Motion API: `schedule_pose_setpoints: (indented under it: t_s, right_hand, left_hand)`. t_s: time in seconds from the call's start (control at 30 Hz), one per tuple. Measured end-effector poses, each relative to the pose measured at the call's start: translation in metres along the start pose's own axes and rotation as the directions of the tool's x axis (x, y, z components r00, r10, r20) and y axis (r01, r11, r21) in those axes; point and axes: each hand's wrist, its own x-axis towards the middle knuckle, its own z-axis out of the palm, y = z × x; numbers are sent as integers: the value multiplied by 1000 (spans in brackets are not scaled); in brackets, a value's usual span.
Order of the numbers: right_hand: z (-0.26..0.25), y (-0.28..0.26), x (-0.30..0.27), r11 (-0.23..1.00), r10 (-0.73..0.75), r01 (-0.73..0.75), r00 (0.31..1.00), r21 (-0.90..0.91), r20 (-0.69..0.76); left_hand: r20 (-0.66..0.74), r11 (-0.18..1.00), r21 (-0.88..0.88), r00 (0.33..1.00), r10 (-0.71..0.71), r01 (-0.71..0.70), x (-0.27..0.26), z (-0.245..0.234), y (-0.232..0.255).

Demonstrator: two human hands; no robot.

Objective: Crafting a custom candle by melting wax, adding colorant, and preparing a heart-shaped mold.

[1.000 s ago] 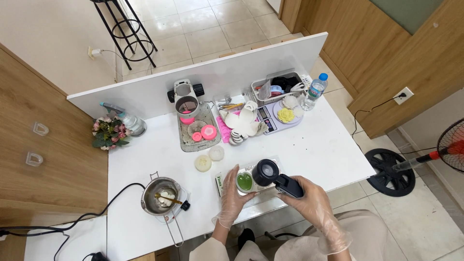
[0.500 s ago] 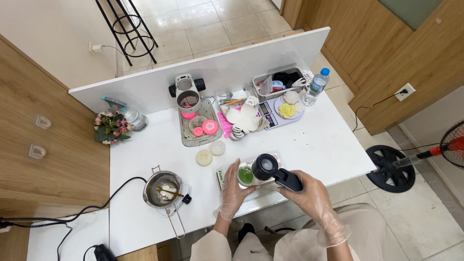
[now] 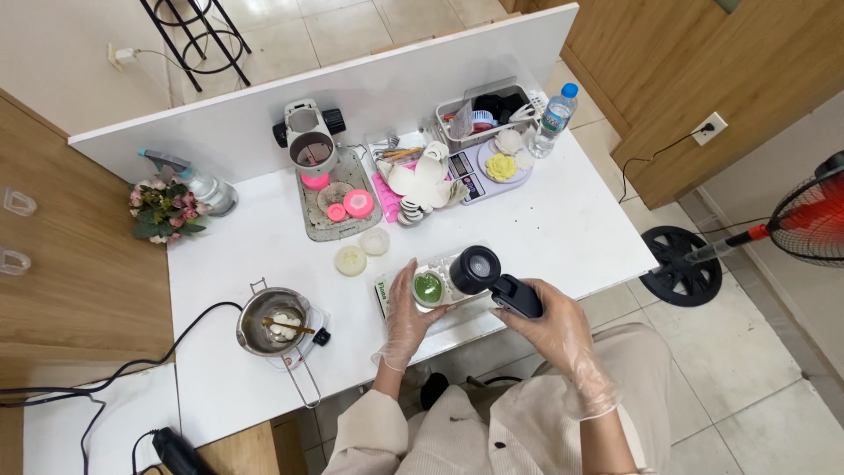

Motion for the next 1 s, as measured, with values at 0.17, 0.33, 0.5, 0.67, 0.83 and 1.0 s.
schedule_pose_setpoints:
  t_s: [0.17,0.33,0.5,0.67,0.83,1.0]
  right_hand:
    - [-3,5,-5,995,-59,59,998,83,6]
    - [1,-4,-6,996,-42,45,998,83,-38]
    - [5,-9,-4,998,-39,38,999,44,19]
    - [9,-19,-4,991,-122,123,992,57,-11]
    - [13,-23,-6,989,-133,134,991,55,-20]
    - [9,-27,-7,983,-180,181,983,29,-33]
  left_hand:
    - [-14,1000,5,1000,28,-28,-1,1,-1]
    - [-2,1000,-22,1000,15,-15,1,1,-3]
    - [-2,1000,-27,1000,5,-5,1,2,-4]
    - [-34,998,22,997,67,-67,1,5,-9]
    - [-15,999,39,1000,26,-25,0,7,-8]
    - [-41,996,20,995,90,-89,1,9,-12]
